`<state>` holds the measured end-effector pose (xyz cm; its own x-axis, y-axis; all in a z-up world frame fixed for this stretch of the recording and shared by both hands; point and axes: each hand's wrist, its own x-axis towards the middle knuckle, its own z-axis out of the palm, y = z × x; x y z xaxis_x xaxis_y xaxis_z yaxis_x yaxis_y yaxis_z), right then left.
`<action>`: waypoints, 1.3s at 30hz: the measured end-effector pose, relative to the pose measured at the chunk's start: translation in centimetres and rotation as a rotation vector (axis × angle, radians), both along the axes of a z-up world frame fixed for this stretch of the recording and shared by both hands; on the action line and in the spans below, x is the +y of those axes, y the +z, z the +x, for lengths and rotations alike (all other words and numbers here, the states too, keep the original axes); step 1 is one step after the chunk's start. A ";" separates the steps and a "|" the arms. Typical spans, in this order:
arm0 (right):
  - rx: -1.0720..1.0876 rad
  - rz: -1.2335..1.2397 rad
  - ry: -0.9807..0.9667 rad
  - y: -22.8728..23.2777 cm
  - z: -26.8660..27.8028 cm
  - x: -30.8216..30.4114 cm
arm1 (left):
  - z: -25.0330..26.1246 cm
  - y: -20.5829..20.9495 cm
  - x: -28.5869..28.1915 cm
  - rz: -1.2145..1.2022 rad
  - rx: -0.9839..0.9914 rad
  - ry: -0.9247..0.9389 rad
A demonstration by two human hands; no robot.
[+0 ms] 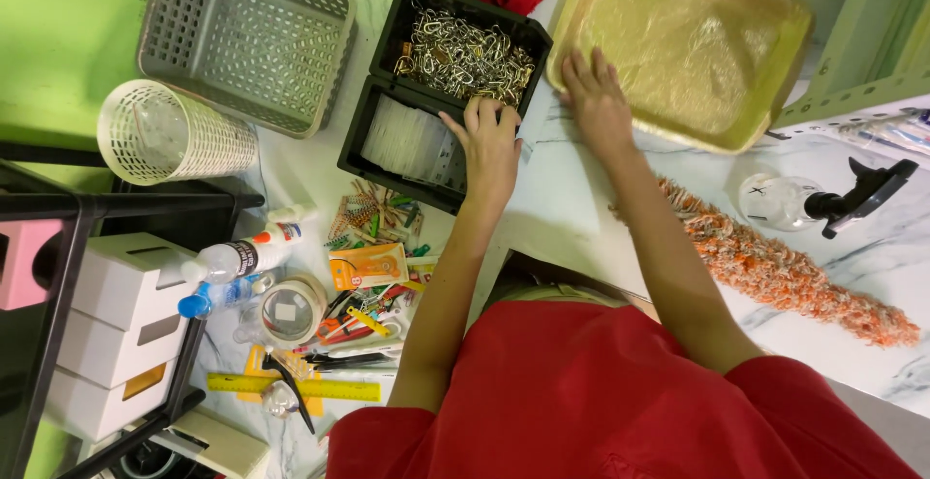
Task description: The person picks up gold-colored keychain clips from a black container by hand and places them into clear plastic bags on a desk, moving a red cloth and a gold tray aside.
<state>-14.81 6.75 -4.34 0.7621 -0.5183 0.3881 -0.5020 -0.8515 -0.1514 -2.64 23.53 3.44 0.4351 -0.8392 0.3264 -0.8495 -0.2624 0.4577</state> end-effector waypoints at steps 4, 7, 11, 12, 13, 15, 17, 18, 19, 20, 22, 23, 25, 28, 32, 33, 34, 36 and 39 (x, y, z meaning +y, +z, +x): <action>-0.023 0.037 0.033 -0.7 0.4 -4.8 | 0.6 -2.1 0.1 -0.005 -0.095 0.029; 0.007 0.085 0.080 0.0 -0.1 -6.6 | 0.9 -0.9 1.2 0.002 0.001 -0.059; 0.111 0.186 0.135 1.6 -1.9 -6.4 | 1.4 -0.3 2.8 -0.011 0.045 -0.160; 0.144 0.222 0.148 2.2 -2.5 -5.9 | 1.5 -0.3 3.2 -0.020 0.055 -0.186; 0.143 0.222 0.144 2.9 -3.1 -5.4 | 1.6 -0.3 3.4 -0.020 0.054 -0.190; 0.172 0.284 0.136 4.1 -4.4 -4.2 | 1.7 -0.5 3.8 -0.038 0.046 -0.236; 0.164 0.306 0.113 4.1 -5.7 -3.2 | 1.6 -0.1 4.1 -0.035 0.060 -0.263; 0.155 0.327 0.095 4.1 -6.3 -2.7 | 1.5 0.1 4.4 -0.032 0.072 -0.286; 0.155 0.326 0.094 4.7 -6.7 -2.1 | 1.4 0.1 4.5 -0.034 0.072 -0.287; 0.136 0.350 0.070 5.3 -7.0 -1.5 | 1.3 0.1 4.7 -0.021 0.073 -0.321; 0.116 0.374 0.048 6.1 -7.6 -0.4 | 1.0 0.1 5.1 -0.007 0.073 -0.353; 0.112 0.377 0.028 6.4 -7.8 0.0 | 0.8 0.2 5.2 0.006 0.067 -0.378; 0.109 0.380 0.007 6.1 -8.4 0.6 | 0.5 0.2 5.3 0.018 0.061 -0.404; 0.152 0.255 -0.029 4.1 -9.3 1.6 | 0.2 0.2 5.6 0.040 0.060 -0.450; 0.243 -0.015 -0.078 3.2 -9.4 3.7 | 0.2 1.0 5.9 0.042 0.075 -0.571; 0.247 -0.048 -0.090 3.7 -9.4 4.5 | 0.2 1.4 6.1 0.042 0.092 -0.615; 0.248 -0.046 -0.090 3.0 -9.5 4.8 | 0.4 1.3 6.4 0.044 0.094 -0.615; 0.189 -0.026 -0.097 1.6 -9.6 5.3 | 0.9 1.2 6.7 0.097 0.080 -0.684; 0.104 0.011 -0.061 3.5 -9.8 6.4 | 1.5 0.8 7.1 0.104 0.072 -0.720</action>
<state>-24.59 13.12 -0.82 0.7646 -0.5690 0.3027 -0.5667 -0.8173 -0.1047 -1.12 30.61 4.26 -0.2194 -0.9503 0.2210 -0.7965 0.3053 0.5219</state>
